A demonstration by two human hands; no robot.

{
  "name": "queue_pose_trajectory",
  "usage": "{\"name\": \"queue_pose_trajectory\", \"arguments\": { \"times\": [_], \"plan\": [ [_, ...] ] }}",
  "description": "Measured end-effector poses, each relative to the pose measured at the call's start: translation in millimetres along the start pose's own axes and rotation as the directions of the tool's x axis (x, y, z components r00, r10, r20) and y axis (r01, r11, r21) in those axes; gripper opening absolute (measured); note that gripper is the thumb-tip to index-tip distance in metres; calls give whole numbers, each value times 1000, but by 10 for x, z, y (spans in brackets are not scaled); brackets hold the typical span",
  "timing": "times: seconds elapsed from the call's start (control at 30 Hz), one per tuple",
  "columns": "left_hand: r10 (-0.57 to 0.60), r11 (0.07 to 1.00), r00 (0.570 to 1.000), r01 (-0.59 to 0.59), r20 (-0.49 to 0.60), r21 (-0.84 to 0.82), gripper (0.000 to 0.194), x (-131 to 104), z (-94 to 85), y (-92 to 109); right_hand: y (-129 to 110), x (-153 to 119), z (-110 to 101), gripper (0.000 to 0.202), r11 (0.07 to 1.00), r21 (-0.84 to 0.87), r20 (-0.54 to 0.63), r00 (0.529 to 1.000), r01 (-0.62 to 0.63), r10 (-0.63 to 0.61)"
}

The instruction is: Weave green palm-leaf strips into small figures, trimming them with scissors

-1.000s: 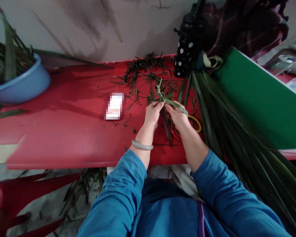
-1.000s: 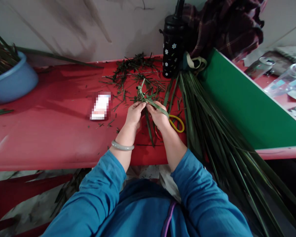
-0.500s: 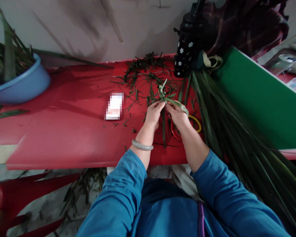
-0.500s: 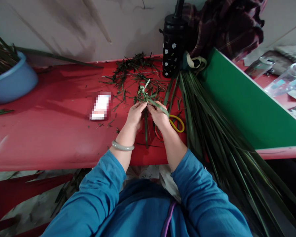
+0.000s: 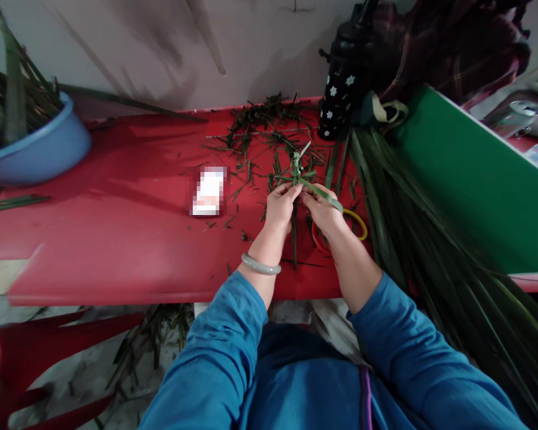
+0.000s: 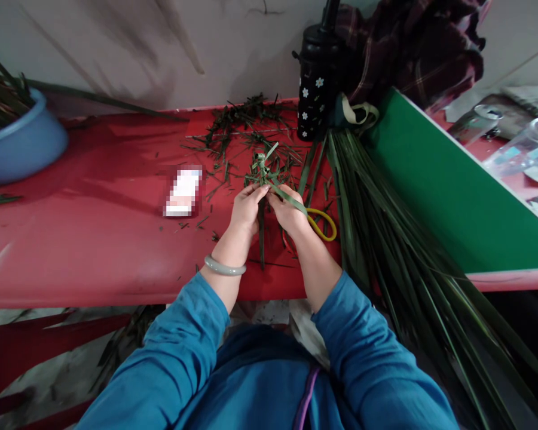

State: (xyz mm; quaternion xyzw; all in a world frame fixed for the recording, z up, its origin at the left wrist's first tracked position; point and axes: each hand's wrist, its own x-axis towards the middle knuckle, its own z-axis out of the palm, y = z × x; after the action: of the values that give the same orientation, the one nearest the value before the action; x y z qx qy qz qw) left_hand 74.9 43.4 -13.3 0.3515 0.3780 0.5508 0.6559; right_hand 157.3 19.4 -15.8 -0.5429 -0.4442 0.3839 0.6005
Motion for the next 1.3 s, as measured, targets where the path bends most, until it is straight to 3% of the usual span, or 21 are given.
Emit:
{"name": "queue_pose_trajectory", "arguments": {
  "times": [0.1, 0.27, 0.53, 0.7, 1.0, 1.3],
  "plan": [
    [15, 1000, 1000, -15, -21, 1, 9, 2, 5, 9, -20, -10, -17, 7, 991, -115, 61, 997, 61, -55],
    [-7, 1000, 998, 7, -68, -14, 9, -18, 38, 77, 5, -15, -13, 9, 983, -142, 120, 988, 117, -100],
    [5, 1000, 996, -8, -89, -28, 10, -8, 36, 71, 31, -17, 18, 8, 993, -113, 122, 993, 21, -8],
    [38, 999, 996, -37, -76, 19, 11, -4, 11, 47, -11, -25, 11, 7, 984, -180, 147, 989, 3, 23],
    [35, 999, 994, -34, -102, 15, 8, 0, 18, 87, -142, -68, 21, 5, 921, -383, 164, 986, 63, 1],
    [47, 999, 991, -45, -123, 20, 11, 16, 10, 91, -133, -75, 18, 4, 885, -451, 185, 982, 115, -33]
  ]
}}
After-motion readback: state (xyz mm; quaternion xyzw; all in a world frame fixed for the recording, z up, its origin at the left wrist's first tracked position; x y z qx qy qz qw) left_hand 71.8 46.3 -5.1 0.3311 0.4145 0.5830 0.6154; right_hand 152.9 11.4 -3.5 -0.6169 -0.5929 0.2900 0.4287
